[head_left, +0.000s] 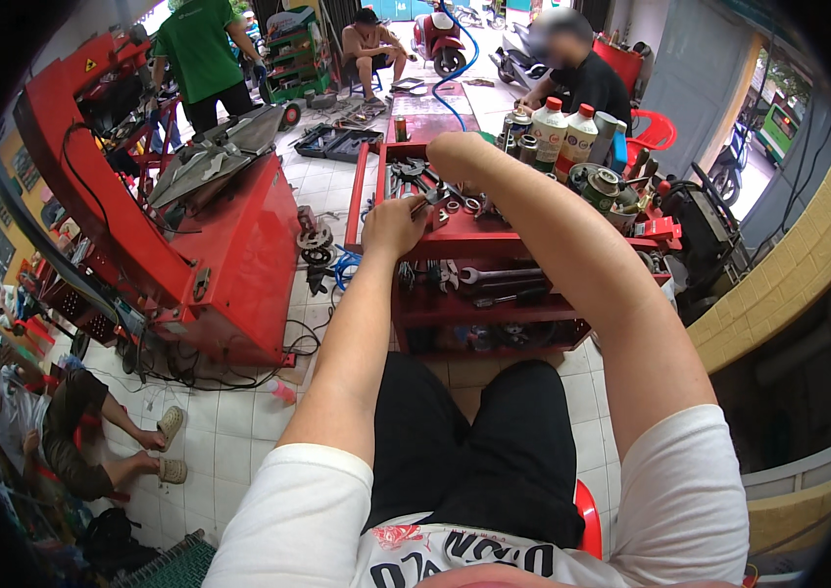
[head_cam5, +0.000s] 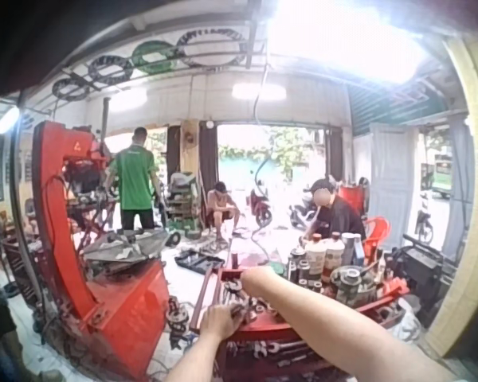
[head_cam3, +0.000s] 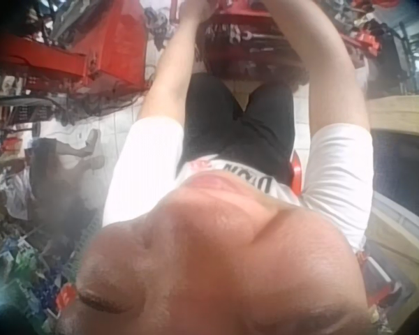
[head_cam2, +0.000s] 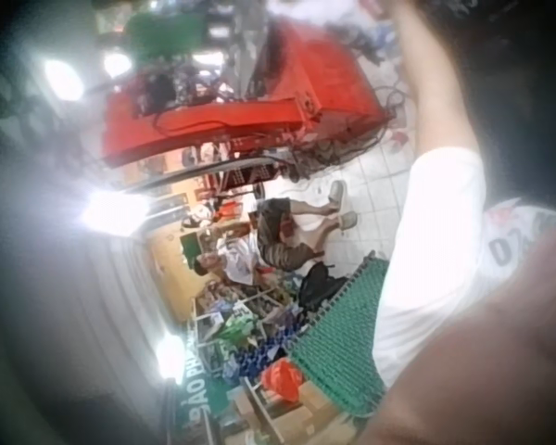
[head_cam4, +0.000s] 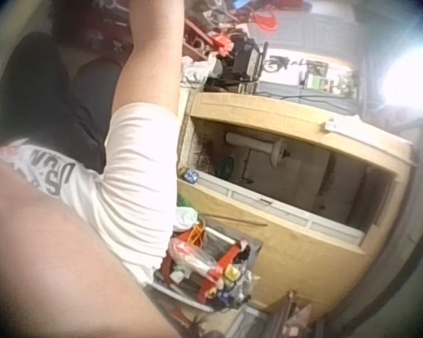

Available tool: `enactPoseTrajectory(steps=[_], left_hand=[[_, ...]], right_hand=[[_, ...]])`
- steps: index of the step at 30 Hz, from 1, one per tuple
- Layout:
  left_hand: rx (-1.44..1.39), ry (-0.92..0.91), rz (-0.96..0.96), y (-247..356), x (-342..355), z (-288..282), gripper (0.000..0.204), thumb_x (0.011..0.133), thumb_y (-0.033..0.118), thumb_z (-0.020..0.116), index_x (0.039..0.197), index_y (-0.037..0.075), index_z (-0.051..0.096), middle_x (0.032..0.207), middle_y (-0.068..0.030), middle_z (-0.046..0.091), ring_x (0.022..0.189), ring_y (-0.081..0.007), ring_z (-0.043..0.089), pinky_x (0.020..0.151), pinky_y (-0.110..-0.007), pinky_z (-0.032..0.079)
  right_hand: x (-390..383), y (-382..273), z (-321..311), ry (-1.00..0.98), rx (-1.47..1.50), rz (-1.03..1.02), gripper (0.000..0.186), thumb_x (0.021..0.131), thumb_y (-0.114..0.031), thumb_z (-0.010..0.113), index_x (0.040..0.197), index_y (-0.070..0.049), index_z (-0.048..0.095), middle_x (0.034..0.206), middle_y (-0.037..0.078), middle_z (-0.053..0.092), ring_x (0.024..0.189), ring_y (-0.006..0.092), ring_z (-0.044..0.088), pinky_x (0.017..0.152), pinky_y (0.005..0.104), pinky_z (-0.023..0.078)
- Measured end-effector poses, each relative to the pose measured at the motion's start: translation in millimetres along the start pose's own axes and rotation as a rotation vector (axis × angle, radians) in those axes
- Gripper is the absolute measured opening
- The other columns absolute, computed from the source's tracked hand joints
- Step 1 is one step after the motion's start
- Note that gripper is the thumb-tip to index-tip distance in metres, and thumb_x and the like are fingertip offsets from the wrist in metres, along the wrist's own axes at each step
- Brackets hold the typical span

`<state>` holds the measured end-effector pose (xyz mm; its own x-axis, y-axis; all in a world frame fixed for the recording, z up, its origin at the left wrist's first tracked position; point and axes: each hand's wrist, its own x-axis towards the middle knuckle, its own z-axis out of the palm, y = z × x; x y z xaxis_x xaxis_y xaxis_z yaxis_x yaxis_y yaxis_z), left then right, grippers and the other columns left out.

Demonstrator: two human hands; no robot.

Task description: The person sits at a red tool cart and repeatedly handles small metallic mechanical parts, using a wrench to tighten or loosen components. They pick up, rotate, and adjust the parts multiple times, occasionally placing them back on the cart surface.

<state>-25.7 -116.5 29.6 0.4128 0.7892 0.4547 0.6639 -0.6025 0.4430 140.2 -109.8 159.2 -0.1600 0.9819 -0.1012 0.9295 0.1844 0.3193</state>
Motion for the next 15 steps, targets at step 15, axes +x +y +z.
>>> enactPoseTrajectory(steps=[15], left_hand=[[-0.001, -0.015, 0.009, 2, 0, -2, 0.032, 0.094, 0.044, 0.067, 0.119, 0.025, 0.076, 0.095, -0.0172, 0.075, 0.092, -0.0384, 0.072, 0.082, -0.05, 0.057]], right_hand=[[-4, -8, 6, 0.063, 0.095, 0.128, 0.031, 0.089, -0.018, 0.066, 0.115, -0.009, 0.077, 0.125, 0.015, 0.073, 0.114, 0.0325, 0.071, 0.092, 0.0447, 0.057]])
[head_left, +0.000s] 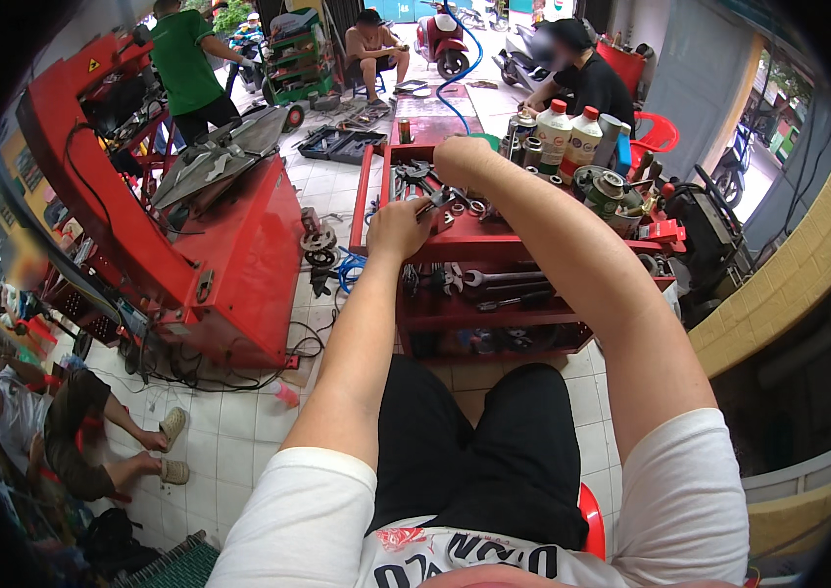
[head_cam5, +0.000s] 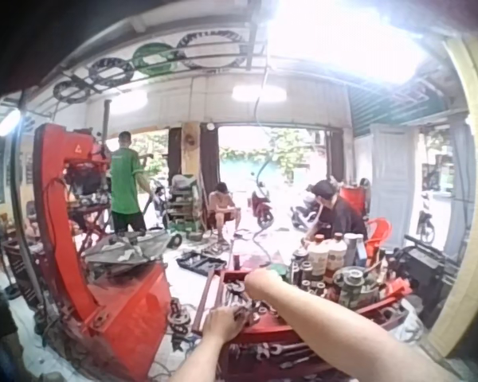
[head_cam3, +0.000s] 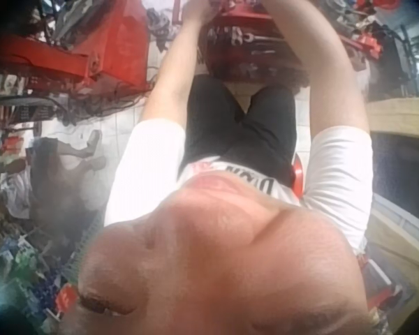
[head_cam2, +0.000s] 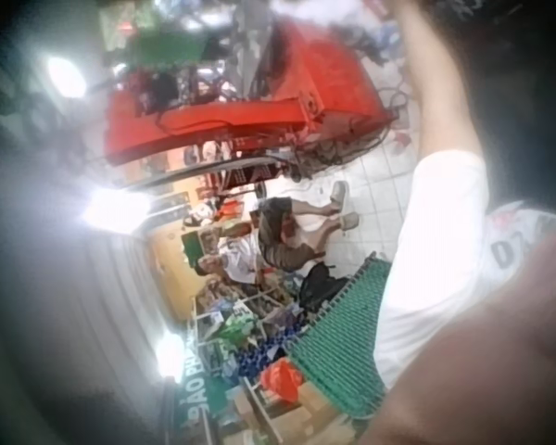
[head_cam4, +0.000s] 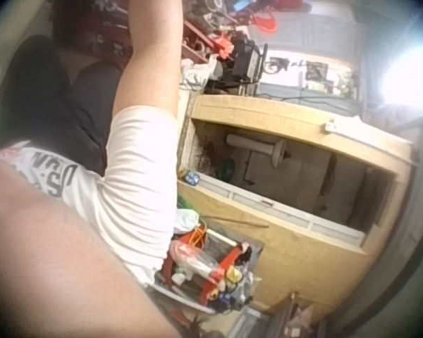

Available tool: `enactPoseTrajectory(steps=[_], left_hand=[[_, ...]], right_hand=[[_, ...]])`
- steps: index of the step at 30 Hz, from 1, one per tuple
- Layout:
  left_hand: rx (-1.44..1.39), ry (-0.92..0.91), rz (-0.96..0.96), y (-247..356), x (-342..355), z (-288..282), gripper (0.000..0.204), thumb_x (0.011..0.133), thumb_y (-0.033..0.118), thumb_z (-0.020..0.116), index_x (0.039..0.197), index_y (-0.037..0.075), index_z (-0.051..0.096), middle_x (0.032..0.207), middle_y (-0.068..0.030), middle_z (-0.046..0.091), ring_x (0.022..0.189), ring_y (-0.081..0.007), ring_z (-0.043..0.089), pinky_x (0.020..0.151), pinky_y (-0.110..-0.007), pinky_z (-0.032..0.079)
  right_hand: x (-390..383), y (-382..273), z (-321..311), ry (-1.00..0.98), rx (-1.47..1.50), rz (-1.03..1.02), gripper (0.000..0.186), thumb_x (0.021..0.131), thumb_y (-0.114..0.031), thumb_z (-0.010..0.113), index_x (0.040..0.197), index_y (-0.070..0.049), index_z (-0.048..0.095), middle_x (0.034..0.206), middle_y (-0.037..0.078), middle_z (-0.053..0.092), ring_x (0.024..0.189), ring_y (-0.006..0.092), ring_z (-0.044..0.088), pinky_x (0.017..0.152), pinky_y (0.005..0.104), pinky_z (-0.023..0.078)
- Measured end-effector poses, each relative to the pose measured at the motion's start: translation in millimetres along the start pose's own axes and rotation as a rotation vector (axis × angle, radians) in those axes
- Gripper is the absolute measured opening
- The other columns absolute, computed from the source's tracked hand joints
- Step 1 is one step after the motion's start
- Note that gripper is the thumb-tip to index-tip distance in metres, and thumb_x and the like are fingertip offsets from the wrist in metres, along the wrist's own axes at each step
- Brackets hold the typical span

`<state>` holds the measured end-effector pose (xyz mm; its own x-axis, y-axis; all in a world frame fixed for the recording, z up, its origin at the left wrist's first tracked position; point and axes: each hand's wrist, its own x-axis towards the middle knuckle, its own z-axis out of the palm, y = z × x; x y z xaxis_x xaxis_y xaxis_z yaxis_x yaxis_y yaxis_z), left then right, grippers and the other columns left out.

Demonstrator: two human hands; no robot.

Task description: The person sits at a red tool cart and repeatedly handles small metallic mechanical parts, using a wrench to tighten or loosen components. They pick up, rotate, and adjust the parts multiple times, occasionally placing them back on the cart surface.

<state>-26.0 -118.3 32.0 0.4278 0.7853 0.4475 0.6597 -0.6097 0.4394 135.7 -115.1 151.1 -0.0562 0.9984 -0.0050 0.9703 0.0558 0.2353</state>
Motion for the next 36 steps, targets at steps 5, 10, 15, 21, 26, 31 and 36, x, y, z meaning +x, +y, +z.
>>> enactPoseTrajectory(steps=[5, 10, 15, 21, 26, 31, 36], left_hand=[[-0.004, 0.018, 0.023, -5, 3, 8, 0.032, 0.094, 0.044, 0.067, 0.118, 0.026, 0.076, 0.095, -0.0164, 0.075, 0.092, -0.0378, 0.072, 0.081, -0.05, 0.057], [-0.009, 0.01, -0.015, -8, 0, 2, 0.031, 0.092, 0.042, 0.068, 0.117, 0.025, 0.077, 0.097, -0.0164, 0.075, 0.094, -0.0376, 0.072, 0.083, -0.05, 0.056], [-0.013, 0.044, 0.047, -6, 1, 5, 0.029, 0.092, 0.042, 0.067, 0.115, 0.028, 0.077, 0.097, -0.0147, 0.076, 0.094, -0.0367, 0.072, 0.085, -0.051, 0.056], [-0.031, -0.018, -0.01, 3, -1, -3, 0.03, 0.092, 0.04, 0.068, 0.117, 0.025, 0.076, 0.099, -0.0154, 0.075, 0.096, -0.0365, 0.071, 0.088, -0.049, 0.056], [-0.004, 0.043, 0.035, -11, -2, 2, 0.029, 0.092, 0.042, 0.068, 0.114, 0.024, 0.077, 0.098, -0.0157, 0.075, 0.094, -0.0372, 0.072, 0.085, -0.05, 0.057], [0.003, -0.001, 0.014, -1, 0, 1, 0.03, 0.092, 0.042, 0.068, 0.115, 0.025, 0.076, 0.097, -0.0177, 0.075, 0.093, -0.038, 0.072, 0.083, -0.051, 0.057], [0.026, -0.007, 0.007, -4, 2, 3, 0.03, 0.094, 0.041, 0.066, 0.119, 0.027, 0.075, 0.094, -0.0174, 0.074, 0.092, -0.0385, 0.072, 0.081, -0.051, 0.057]], right_hand=[[2, 1, 0, 0.005, -0.08, -0.073, 0.029, 0.088, -0.017, 0.067, 0.113, -0.009, 0.078, 0.121, 0.016, 0.073, 0.111, 0.0334, 0.072, 0.09, 0.0449, 0.058], [-12, -3, -11, 0.036, -0.041, -0.02, 0.029, 0.089, -0.027, 0.067, 0.11, -0.01, 0.078, 0.117, 0.015, 0.075, 0.108, 0.0338, 0.073, 0.088, 0.0465, 0.059], [-21, -5, -9, 0.046, -0.017, 0.105, 0.038, 0.094, -0.041, 0.062, 0.106, -0.009, 0.079, 0.115, 0.016, 0.075, 0.107, 0.0328, 0.073, 0.088, 0.0455, 0.059], [-14, 2, 6, 0.092, 0.078, 0.093, 0.029, 0.09, -0.022, 0.061, 0.106, -0.005, 0.078, 0.115, 0.02, 0.074, 0.105, 0.0364, 0.073, 0.088, 0.0479, 0.059], [-10, -3, -4, 0.029, -0.062, -0.093, 0.026, 0.088, -0.015, 0.06, 0.103, -0.004, 0.078, 0.11, 0.022, 0.075, 0.103, 0.0376, 0.073, 0.085, 0.0477, 0.059], [-5, 13, 2, 0.107, -0.126, -0.198, 0.024, 0.09, -0.023, 0.066, 0.101, -0.007, 0.079, 0.105, 0.016, 0.077, 0.101, 0.0353, 0.074, 0.085, 0.0466, 0.059], [-22, 0, -6, 0.175, -0.012, 0.065, 0.044, 0.094, -0.05, 0.065, 0.103, -0.01, 0.079, 0.107, 0.013, 0.077, 0.101, 0.032, 0.075, 0.085, 0.0438, 0.059]])
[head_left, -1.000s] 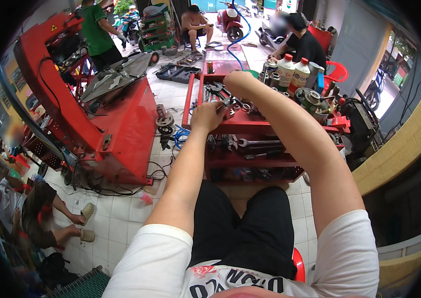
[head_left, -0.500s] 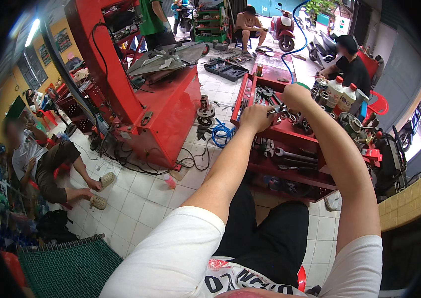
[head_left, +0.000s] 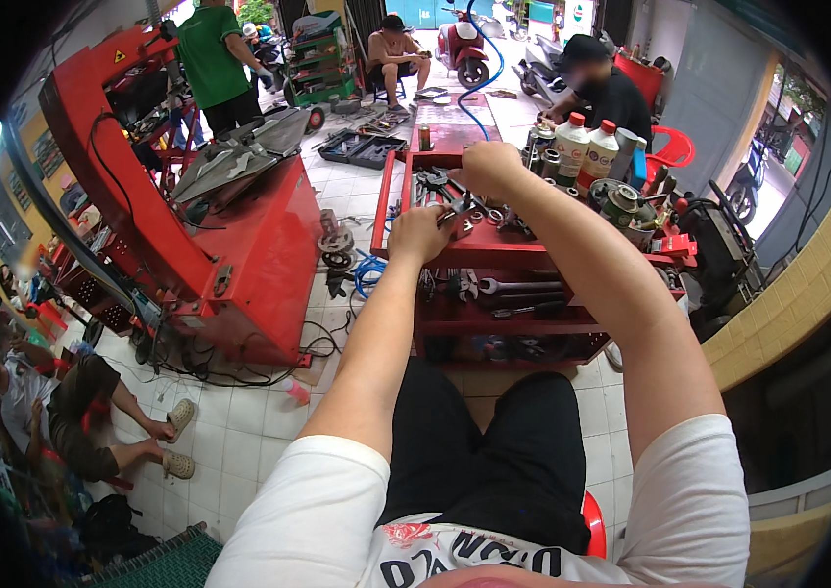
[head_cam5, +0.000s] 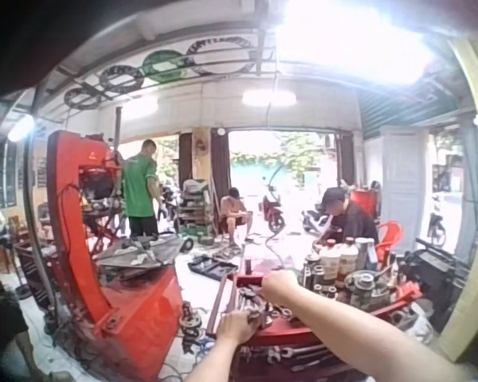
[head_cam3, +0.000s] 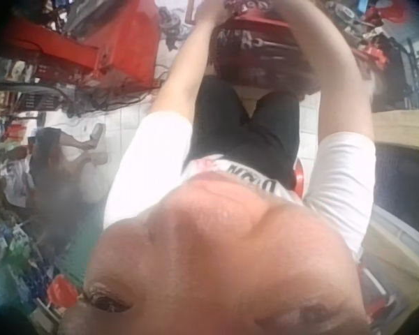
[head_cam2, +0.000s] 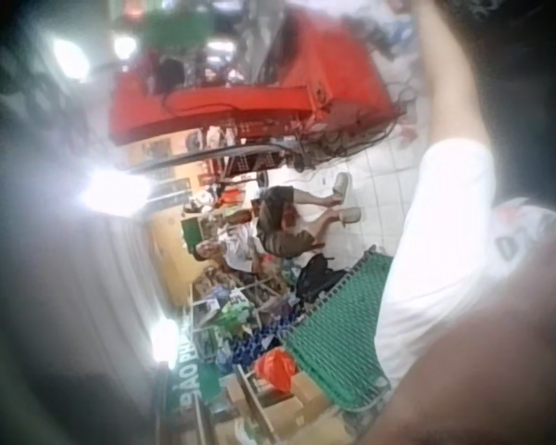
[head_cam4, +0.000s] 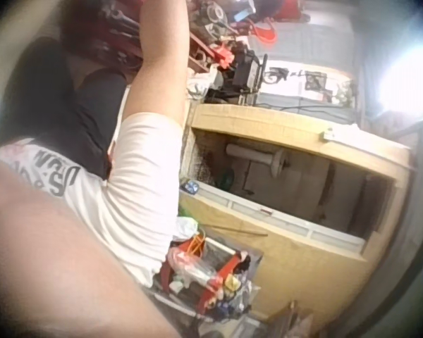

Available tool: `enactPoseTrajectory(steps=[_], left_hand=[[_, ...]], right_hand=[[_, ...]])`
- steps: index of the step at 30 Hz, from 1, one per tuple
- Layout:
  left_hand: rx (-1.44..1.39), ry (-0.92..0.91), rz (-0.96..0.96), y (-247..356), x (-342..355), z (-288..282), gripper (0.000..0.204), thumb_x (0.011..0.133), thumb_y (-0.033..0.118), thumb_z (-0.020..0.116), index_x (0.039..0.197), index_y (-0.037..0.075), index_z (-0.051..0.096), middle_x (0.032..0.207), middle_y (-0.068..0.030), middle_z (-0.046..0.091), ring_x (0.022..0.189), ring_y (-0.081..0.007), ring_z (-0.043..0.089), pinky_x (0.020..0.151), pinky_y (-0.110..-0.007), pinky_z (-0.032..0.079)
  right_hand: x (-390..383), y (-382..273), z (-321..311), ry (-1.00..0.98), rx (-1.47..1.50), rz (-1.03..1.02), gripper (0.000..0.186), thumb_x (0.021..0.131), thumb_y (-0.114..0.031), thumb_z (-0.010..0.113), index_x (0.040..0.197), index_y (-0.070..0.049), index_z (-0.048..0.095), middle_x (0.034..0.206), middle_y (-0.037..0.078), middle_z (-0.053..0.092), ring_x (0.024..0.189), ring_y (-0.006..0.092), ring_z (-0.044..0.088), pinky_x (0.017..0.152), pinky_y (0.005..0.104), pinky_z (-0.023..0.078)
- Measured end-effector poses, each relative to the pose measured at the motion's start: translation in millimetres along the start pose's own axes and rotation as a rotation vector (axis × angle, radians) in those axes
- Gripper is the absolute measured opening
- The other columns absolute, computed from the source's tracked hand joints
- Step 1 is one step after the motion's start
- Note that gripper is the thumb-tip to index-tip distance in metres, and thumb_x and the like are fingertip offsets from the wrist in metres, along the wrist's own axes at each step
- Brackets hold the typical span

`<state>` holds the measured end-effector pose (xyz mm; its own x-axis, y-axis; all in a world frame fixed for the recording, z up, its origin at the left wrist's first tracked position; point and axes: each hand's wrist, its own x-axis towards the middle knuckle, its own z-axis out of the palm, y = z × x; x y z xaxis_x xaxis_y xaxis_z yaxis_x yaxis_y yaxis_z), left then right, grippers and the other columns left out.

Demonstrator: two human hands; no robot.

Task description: The person sits at a red tool cart and repeatedly handles small metallic mechanical parts, using a wrench to tighten or loosen components. They pick up, rotate, and adjust the parts multiple times, occasionally placing them back on the cart surface.

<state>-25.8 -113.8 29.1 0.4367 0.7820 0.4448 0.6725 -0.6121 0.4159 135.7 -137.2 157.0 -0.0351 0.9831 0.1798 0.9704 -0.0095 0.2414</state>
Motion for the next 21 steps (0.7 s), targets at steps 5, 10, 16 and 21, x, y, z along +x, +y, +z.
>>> enactPoseTrajectory(steps=[5, 10, 16, 21], left_hand=[[-0.005, -0.014, -0.003, 4, -1, -3, 0.028, 0.095, 0.042, 0.065, 0.116, 0.026, 0.075, 0.093, -0.0171, 0.074, 0.091, -0.0388, 0.072, 0.08, -0.052, 0.056], [-0.019, 0.014, 0.003, 0, -1, 1, 0.03, 0.094, 0.043, 0.065, 0.117, 0.026, 0.075, 0.094, -0.017, 0.075, 0.091, -0.039, 0.072, 0.08, -0.052, 0.056], [-0.015, -0.008, -0.01, 3, -1, 0, 0.033, 0.094, 0.044, 0.066, 0.12, 0.026, 0.075, 0.096, -0.0165, 0.075, 0.093, -0.0386, 0.072, 0.082, -0.051, 0.057], [-0.004, 0.005, -0.023, 0, -2, 0, 0.033, 0.094, 0.043, 0.066, 0.12, 0.026, 0.075, 0.095, -0.0165, 0.075, 0.093, -0.0383, 0.072, 0.082, -0.051, 0.057]], right_hand=[[3, 3, 9, -0.042, 0.073, -0.016, 0.029, 0.092, -0.03, 0.062, 0.105, -0.009, 0.079, 0.11, 0.016, 0.076, 0.102, 0.0323, 0.075, 0.085, 0.0455, 0.059], [14, 2, 16, -0.075, 0.032, -0.093, 0.026, 0.082, -0.014, 0.07, 0.105, -0.007, 0.079, 0.11, 0.017, 0.076, 0.102, 0.0344, 0.074, 0.083, 0.0456, 0.06], [17, 8, 11, -0.091, -0.075, -0.24, 0.028, 0.081, -0.018, 0.074, 0.107, -0.008, 0.078, 0.112, 0.015, 0.076, 0.104, 0.0332, 0.074, 0.083, 0.0446, 0.06], [1, 1, -5, -0.046, 0.019, -0.109, 0.029, 0.087, -0.023, 0.071, 0.111, -0.009, 0.078, 0.113, 0.014, 0.076, 0.105, 0.0327, 0.074, 0.085, 0.0445, 0.06]])
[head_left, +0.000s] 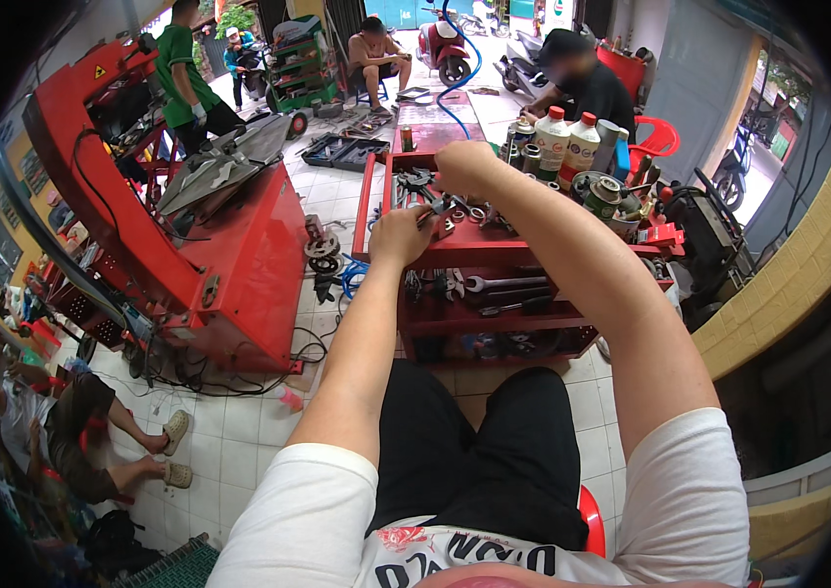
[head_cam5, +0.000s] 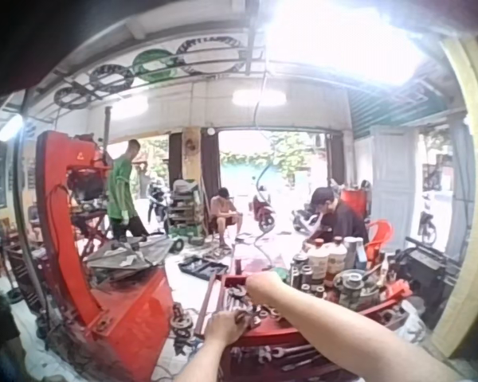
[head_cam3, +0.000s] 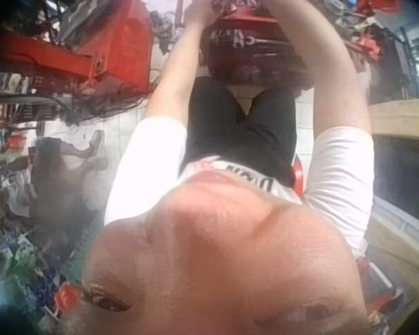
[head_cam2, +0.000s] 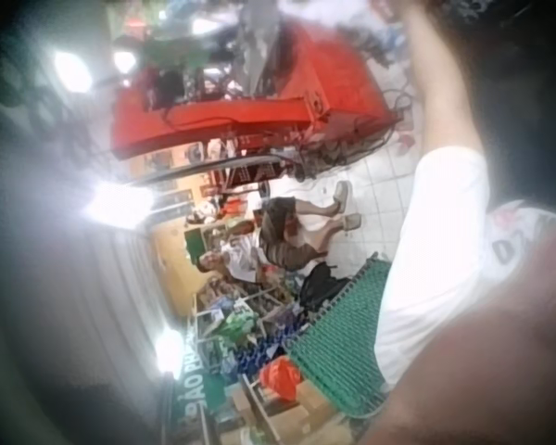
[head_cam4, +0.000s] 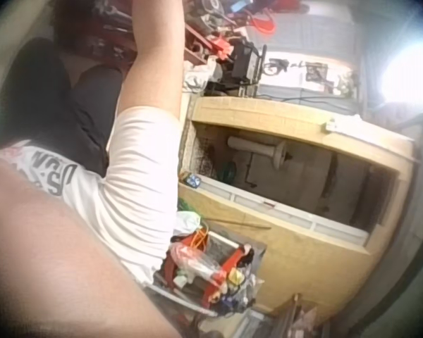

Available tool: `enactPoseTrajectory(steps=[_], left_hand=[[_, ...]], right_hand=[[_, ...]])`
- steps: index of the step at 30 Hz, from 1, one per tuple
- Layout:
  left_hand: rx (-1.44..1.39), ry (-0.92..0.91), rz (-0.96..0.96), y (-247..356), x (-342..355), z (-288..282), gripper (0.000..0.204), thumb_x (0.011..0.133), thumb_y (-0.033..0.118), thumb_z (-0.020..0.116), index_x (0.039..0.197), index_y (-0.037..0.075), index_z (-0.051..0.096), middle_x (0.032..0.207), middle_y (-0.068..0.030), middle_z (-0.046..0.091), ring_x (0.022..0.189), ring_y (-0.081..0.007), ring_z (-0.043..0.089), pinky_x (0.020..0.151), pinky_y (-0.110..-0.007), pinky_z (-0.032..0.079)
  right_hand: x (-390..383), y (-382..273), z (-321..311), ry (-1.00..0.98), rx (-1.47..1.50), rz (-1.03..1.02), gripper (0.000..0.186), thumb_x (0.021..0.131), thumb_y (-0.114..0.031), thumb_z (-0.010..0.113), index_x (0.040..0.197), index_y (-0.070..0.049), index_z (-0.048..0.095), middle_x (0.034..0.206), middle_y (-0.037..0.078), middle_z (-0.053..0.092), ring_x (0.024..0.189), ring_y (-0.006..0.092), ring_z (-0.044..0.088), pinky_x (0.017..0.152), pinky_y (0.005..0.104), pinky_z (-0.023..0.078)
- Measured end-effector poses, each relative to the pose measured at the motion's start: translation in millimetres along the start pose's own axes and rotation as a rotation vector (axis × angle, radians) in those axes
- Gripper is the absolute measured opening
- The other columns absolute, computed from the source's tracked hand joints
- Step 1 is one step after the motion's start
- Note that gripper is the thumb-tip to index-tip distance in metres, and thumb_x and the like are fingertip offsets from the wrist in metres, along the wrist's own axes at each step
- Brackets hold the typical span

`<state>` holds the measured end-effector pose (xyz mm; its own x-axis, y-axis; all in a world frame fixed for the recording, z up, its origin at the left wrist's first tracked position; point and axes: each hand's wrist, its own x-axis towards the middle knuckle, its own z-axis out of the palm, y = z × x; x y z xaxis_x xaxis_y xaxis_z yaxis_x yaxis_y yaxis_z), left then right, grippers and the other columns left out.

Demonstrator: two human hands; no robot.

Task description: The person sits at a red tool cart and repeatedly handles small metallic mechanical parts, using a wrench to tighten or loosen components. They pick up, rotate, and adjust the parts multiple times, occasionally placing them back on the cart surface.

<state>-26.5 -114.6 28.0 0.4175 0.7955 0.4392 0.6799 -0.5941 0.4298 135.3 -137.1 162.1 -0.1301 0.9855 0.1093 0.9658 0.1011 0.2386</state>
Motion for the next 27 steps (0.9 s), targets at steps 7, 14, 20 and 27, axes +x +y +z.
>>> enactPoseTrajectory(steps=[7, 14, 20, 27], left_hand=[[-0.022, -0.002, 0.022, 3, 2, 1, 0.033, 0.093, 0.043, 0.068, 0.119, 0.026, 0.076, 0.096, -0.0168, 0.075, 0.093, -0.0381, 0.072, 0.082, -0.05, 0.057], [-0.025, 0.003, 0.015, 8, 0, -2, 0.03, 0.094, 0.042, 0.066, 0.118, 0.026, 0.076, 0.096, -0.0167, 0.075, 0.092, -0.0382, 0.072, 0.083, -0.051, 0.057], [-0.001, 0.014, 0.001, -1, -1, -1, 0.033, 0.093, 0.044, 0.067, 0.12, 0.028, 0.075, 0.097, -0.0163, 0.076, 0.094, -0.0379, 0.072, 0.083, -0.05, 0.057], [-0.025, -0.001, 0.011, 8, 0, -1, 0.032, 0.093, 0.044, 0.067, 0.12, 0.028, 0.076, 0.097, -0.0159, 0.076, 0.093, -0.0374, 0.072, 0.083, -0.05, 0.057]], right_hand=[[8, 2, 19, -0.037, 0.072, 0.151, 0.03, 0.085, -0.017, 0.069, 0.112, -0.008, 0.078, 0.116, 0.016, 0.075, 0.107, 0.0333, 0.074, 0.086, 0.0445, 0.059], [17, 11, 21, -0.055, -0.034, -0.06, 0.03, 0.083, -0.018, 0.071, 0.111, -0.011, 0.078, 0.115, 0.016, 0.075, 0.106, 0.0335, 0.073, 0.087, 0.0444, 0.059], [-9, -8, 1, 0.0, 0.055, 0.124, 0.028, 0.088, -0.024, 0.068, 0.11, -0.01, 0.078, 0.113, 0.015, 0.076, 0.105, 0.0336, 0.073, 0.088, 0.0452, 0.059], [1, 2, 23, 0.007, 0.058, 0.122, 0.028, 0.09, -0.026, 0.066, 0.108, -0.009, 0.079, 0.114, 0.015, 0.076, 0.104, 0.0325, 0.074, 0.085, 0.0433, 0.059]])
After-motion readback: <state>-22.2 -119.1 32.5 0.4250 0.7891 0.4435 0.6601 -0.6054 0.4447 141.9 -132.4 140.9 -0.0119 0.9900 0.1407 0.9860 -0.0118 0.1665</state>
